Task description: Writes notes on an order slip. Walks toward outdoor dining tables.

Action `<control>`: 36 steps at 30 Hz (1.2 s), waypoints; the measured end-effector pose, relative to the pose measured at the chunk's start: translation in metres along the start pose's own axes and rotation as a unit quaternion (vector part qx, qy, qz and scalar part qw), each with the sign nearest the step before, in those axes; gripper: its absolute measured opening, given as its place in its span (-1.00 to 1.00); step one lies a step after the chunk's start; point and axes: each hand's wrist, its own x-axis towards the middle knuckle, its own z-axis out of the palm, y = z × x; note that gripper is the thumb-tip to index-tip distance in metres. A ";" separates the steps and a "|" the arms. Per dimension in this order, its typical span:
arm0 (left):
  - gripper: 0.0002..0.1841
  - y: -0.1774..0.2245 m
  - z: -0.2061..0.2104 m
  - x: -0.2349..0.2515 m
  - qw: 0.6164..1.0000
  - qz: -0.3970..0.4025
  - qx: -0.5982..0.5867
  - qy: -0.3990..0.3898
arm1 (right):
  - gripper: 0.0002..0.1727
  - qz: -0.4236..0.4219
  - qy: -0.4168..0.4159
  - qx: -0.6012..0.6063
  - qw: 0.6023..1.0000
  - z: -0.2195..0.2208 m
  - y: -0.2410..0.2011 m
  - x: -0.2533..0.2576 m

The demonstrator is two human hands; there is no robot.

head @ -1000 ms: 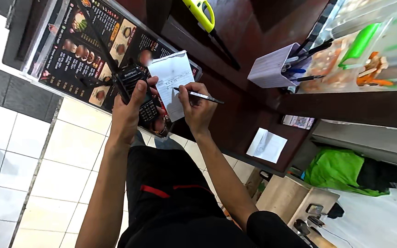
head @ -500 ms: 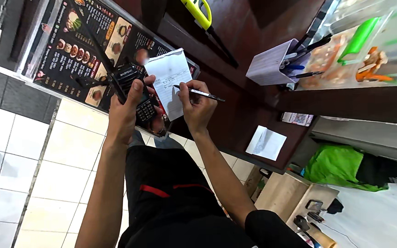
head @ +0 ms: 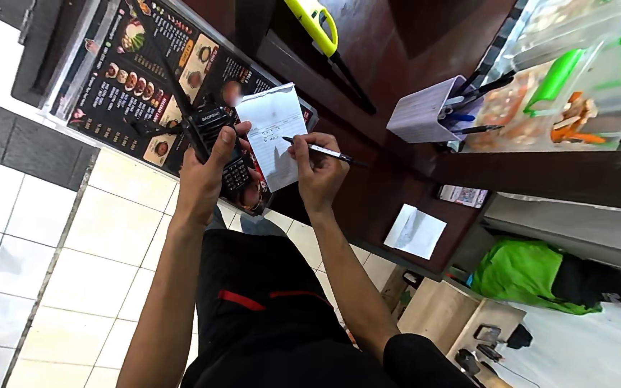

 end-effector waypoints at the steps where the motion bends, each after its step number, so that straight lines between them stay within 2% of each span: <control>1: -0.41 0.000 0.000 0.000 1.000 0.001 -0.002 0.001 | -0.86 -0.012 -0.016 -0.007 1.000 0.000 -0.001 0.000; 5: -0.40 0.001 0.000 0.000 1.000 -0.003 0.002 -0.001 | -0.85 -0.034 -0.049 -0.020 0.998 0.005 -0.009 0.001; 19: -0.41 -0.001 0.000 0.000 1.000 0.003 0.003 -0.002 | -0.87 -0.034 -0.072 -0.014 0.997 0.008 0.000 -0.003; 36: -0.38 0.000 0.001 0.000 1.000 -0.003 0.009 0.005 | -0.87 -0.024 -0.060 -0.010 0.998 0.009 0.001 -0.002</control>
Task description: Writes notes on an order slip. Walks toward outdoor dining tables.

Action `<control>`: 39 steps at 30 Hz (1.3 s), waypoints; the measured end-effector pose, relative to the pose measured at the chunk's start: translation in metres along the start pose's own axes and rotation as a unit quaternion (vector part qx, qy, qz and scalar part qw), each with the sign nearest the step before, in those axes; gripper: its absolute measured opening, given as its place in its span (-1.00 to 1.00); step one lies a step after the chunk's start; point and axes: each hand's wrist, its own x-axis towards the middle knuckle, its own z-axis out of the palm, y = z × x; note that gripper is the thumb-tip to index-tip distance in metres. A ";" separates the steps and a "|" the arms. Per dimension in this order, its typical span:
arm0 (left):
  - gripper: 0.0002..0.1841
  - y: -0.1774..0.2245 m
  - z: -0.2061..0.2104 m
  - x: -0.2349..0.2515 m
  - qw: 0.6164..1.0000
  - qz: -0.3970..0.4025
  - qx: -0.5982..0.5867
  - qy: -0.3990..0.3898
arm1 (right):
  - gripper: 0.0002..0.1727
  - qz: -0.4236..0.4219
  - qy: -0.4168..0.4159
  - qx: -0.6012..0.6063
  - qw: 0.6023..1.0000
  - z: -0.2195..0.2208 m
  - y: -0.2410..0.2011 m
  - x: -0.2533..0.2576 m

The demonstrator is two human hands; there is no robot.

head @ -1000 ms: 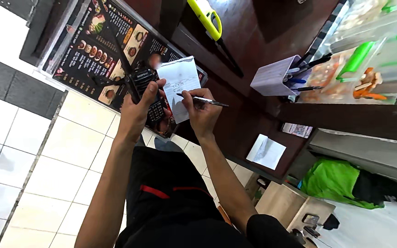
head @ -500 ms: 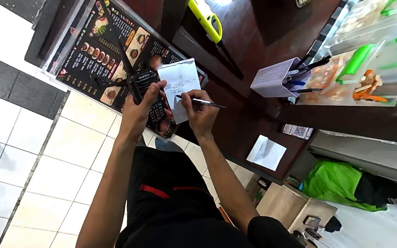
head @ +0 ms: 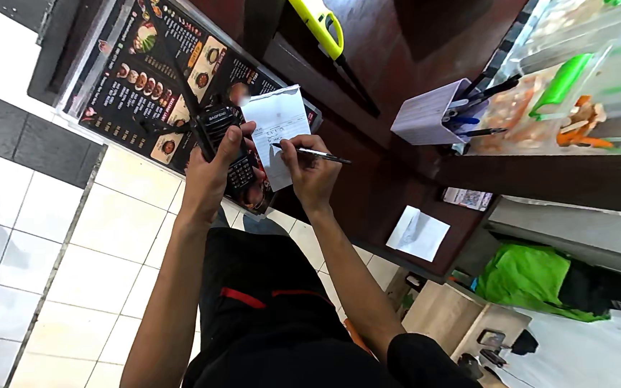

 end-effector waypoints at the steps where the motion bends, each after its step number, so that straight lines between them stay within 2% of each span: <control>1: -0.37 0.000 0.000 0.000 1.000 0.002 0.001 -0.001 | -0.88 -0.001 0.001 -0.003 1.000 0.000 0.000 0.000; 8: -0.39 0.000 0.000 0.001 1.000 0.006 0.000 -0.008 | -0.87 -0.030 0.007 -0.021 0.999 0.000 0.000 -0.002; 23: -0.35 -0.001 -0.002 0.000 1.000 0.009 0.006 -0.015 | -0.88 -0.018 0.031 -0.024 0.999 0.000 -0.001 -0.003; 34: -0.38 0.001 0.000 0.000 1.000 0.003 0.007 -0.007 | -0.89 -0.012 0.031 -0.029 0.999 0.001 -0.001 -0.003; 37: -0.28 -0.002 0.000 0.000 1.000 0.020 0.018 -0.010 | -0.89 -0.012 0.045 -0.035 0.998 0.000 -0.001 -0.005; 39: -0.18 -0.005 -0.001 -0.007 0.998 0.065 0.005 -0.023 | -0.88 -0.012 0.062 -0.019 0.998 -0.003 -0.001 -0.008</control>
